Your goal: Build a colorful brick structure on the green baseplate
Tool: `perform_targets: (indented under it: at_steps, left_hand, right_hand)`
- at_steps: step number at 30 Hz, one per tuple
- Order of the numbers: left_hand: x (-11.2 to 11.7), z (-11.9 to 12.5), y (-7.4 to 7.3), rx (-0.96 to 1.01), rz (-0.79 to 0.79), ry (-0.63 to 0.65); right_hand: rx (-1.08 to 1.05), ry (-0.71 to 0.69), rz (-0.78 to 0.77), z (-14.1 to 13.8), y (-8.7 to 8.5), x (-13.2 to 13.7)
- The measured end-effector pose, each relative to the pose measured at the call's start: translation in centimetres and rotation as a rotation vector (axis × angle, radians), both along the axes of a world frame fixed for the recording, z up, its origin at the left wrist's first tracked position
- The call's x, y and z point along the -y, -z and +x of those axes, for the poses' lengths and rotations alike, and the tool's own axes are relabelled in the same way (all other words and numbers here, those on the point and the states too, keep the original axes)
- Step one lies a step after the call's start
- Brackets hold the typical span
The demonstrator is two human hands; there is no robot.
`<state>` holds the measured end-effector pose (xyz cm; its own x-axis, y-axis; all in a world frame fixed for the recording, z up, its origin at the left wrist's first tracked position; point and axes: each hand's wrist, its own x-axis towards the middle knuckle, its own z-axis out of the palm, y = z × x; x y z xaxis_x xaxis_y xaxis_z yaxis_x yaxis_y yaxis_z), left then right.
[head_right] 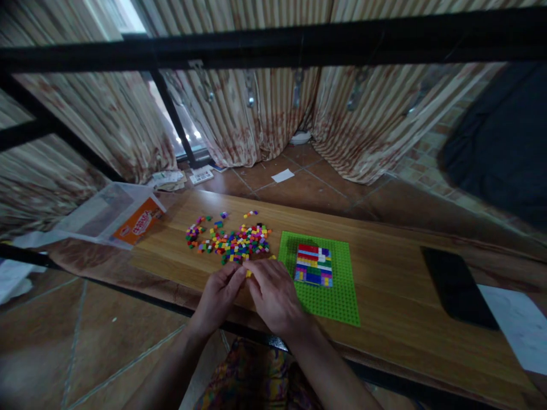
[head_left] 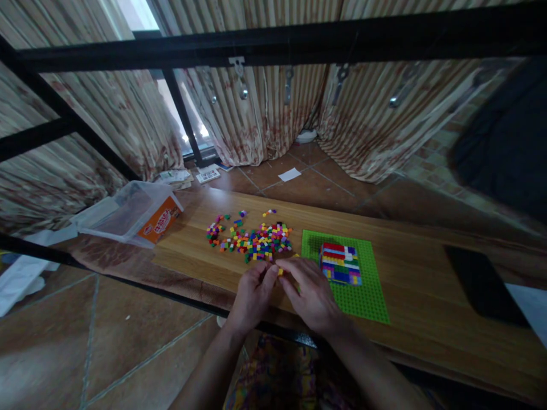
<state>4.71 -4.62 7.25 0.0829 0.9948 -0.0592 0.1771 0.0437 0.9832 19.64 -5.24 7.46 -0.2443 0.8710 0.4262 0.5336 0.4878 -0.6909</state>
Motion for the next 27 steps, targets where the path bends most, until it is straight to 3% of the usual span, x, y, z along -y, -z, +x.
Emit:
perform_targets:
  at_steps: [6, 10, 16, 21, 27]
  left_hand:
    - [1.5, 2.1, -0.5, 0.172, -0.084, -0.063]
    - [2.2, 3.3, -1.2, 0.297, -0.212, -0.047]
    - [2.8, 4.7, -1.7, 0.305, -0.209, -0.007]
    - [3.0, 5.8, -1.4, 0.362, -0.327, -0.011]
    - [2.2, 5.3, -0.5, 0.386, -0.354, -0.145]
  right_hand:
    - [-0.665, 0.186, -0.459, -0.6, 0.6, 2.4]
    - [-0.954, 0.224, -0.636, -0.3, 0.4, 3.0]
    - [-1.065, 0.304, -0.712, 1.0, -0.6, 3.6]
    - [-1.105, 0.357, -0.761, 3.4, -1.0, 4.3]
    - [-0.793, 0.748, -0.528, 10.5, -0.1, 1.8]
